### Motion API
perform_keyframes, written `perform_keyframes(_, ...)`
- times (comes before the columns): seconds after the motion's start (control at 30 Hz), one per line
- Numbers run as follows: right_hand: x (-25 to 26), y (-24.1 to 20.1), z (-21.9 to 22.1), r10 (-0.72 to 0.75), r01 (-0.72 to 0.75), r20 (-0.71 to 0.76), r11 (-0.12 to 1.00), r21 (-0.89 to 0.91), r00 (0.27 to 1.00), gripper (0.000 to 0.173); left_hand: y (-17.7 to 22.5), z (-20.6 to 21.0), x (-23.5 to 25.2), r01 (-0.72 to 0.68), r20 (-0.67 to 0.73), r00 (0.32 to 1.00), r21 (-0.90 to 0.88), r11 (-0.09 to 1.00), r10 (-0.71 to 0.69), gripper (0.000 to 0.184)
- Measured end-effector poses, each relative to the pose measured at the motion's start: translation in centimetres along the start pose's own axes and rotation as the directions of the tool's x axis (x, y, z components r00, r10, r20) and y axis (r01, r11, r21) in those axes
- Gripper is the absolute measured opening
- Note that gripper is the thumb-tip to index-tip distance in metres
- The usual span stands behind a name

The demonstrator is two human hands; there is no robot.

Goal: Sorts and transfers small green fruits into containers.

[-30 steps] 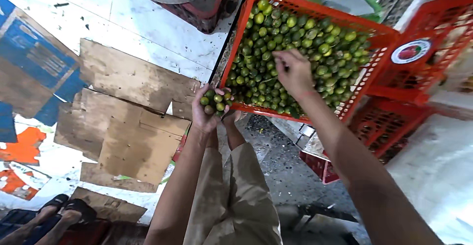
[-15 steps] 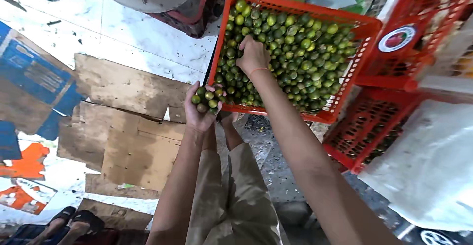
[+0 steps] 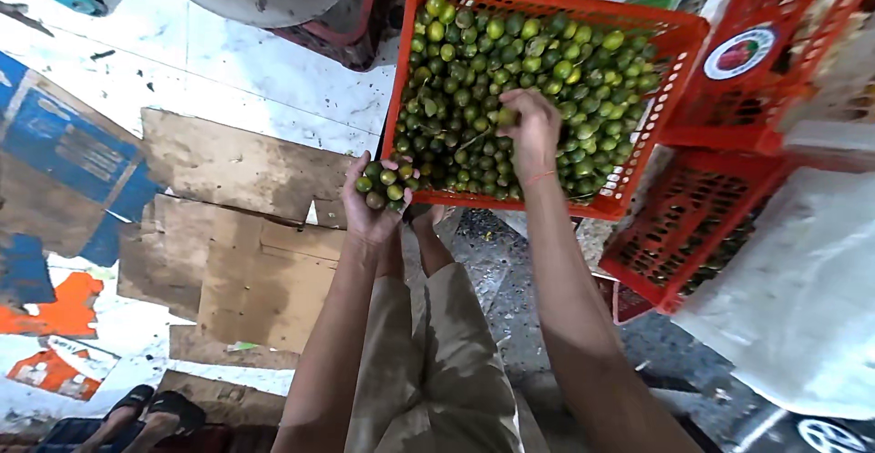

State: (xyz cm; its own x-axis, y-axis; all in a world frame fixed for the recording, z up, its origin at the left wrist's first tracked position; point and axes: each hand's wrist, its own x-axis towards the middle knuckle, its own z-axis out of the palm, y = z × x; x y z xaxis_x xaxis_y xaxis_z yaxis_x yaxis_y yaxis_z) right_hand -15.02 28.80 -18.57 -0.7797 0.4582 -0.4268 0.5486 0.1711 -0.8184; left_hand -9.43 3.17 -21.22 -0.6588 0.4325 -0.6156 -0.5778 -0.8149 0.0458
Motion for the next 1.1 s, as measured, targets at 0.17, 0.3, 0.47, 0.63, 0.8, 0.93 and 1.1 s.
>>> perform_keyframes(0.17,4.0,-0.6,-2.0,-0.232,0.177,0.041,0.603,-0.778,0.972,0.037,0.8,0.0,-0.5,-0.024,-0.018,1.0,-0.026,0.999,0.024,0.057)
perform_keyframes(0.3,5.1,-1.9,-1.1,-0.147,0.194,0.142,0.443,-0.875,0.979,0.034,2.2,-0.4,-0.8,-0.04,-0.032,0.999,0.008,0.999,0.041,0.055)
perform_keyframes(0.47,5.8,-1.9,0.0,-0.133,0.198,0.159,0.374,-0.906,0.978,0.036,3.1,-0.4,-0.9,-0.056,-0.037,0.998,0.021,0.998,0.057,0.056)
perform_keyframes(0.63,6.1,-2.2,-0.8,-0.123,0.22,0.184,0.431,-0.875,0.975,0.042,3.4,-0.8,-1.1,-0.064,-0.068,0.995,0.048,0.997,0.067,0.056)
perform_keyframes(0.8,2.9,-0.7,-4.0,-0.112,0.107,-0.02,0.982,-0.158,0.994,0.027,3.2,-1.2,-1.5,-0.066,-0.046,0.997,-0.027,0.997,0.065,0.057)
perform_keyframes(0.93,0.8,-0.2,-3.0,-0.03,-0.011,0.203,0.98,0.198,0.979,0.033,3.2,-1.9,-1.8,-0.069,-0.039,0.997,-0.058,0.996,0.067,0.055)
perform_keyframes(1.1,0.4,-3.4,5.7,-0.24,0.445,0.439,0.771,-0.455,0.866,0.029,3.2,-2.5,-2.7,-0.07,-0.052,0.996,-0.027,0.997,0.068,0.055)
